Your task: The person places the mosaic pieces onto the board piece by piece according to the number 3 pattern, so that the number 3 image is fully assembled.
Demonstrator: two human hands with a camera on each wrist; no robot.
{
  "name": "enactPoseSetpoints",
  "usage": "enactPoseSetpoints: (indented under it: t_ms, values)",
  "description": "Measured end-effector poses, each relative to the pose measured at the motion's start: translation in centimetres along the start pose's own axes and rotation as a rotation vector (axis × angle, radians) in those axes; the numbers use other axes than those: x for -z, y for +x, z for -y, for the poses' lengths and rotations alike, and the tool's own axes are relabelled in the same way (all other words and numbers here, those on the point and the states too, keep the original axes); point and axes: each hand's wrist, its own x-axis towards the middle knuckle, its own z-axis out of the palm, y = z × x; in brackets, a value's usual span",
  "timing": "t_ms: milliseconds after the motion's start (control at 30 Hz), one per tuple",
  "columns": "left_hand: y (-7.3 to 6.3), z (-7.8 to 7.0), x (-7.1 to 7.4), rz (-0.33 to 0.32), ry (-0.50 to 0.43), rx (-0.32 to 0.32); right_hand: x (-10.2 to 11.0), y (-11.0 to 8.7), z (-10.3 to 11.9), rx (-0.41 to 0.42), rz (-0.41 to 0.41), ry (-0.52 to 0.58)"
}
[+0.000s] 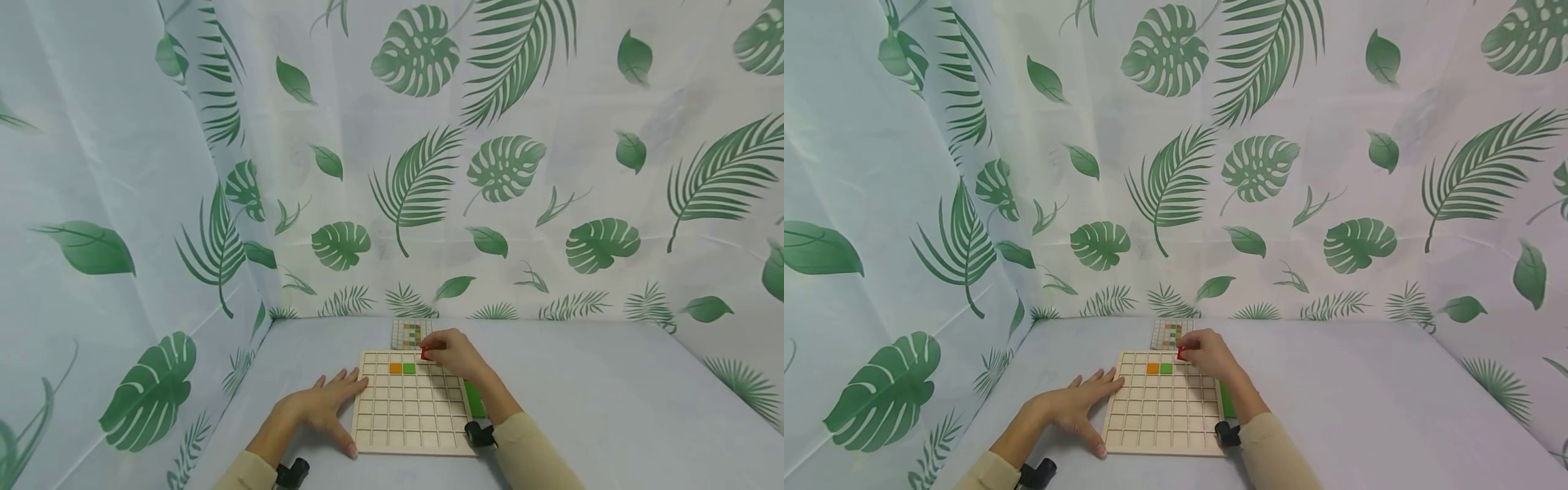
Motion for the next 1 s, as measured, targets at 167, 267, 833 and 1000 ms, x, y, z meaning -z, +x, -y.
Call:
enactPoseSetpoints:
  t_ms: [167, 267, 833, 1000]
  values:
    - [-0.1, -0.1, 0.1, 0.0, 0.0, -0.001, -0.2, 0.5, -0.1, -0.014, 0.041, -0.05]
    - [-0.1, -0.1, 0.1, -0.002, 0.006, 0.0, -0.3, 0.7, -0.1, -0.014, 0.057, -0.085]
    - [0.1, 0.2, -0.1, -0.006, 0.004, -0.004, -1.1, 0.9, 0.5, -0.002, 0.097, -0.222]
    - [0.2, 0.3, 0.0, -0.01, 0.012, 0.0, -1.2, 0.9, 0.6, -0.002, 0.102, -0.225]
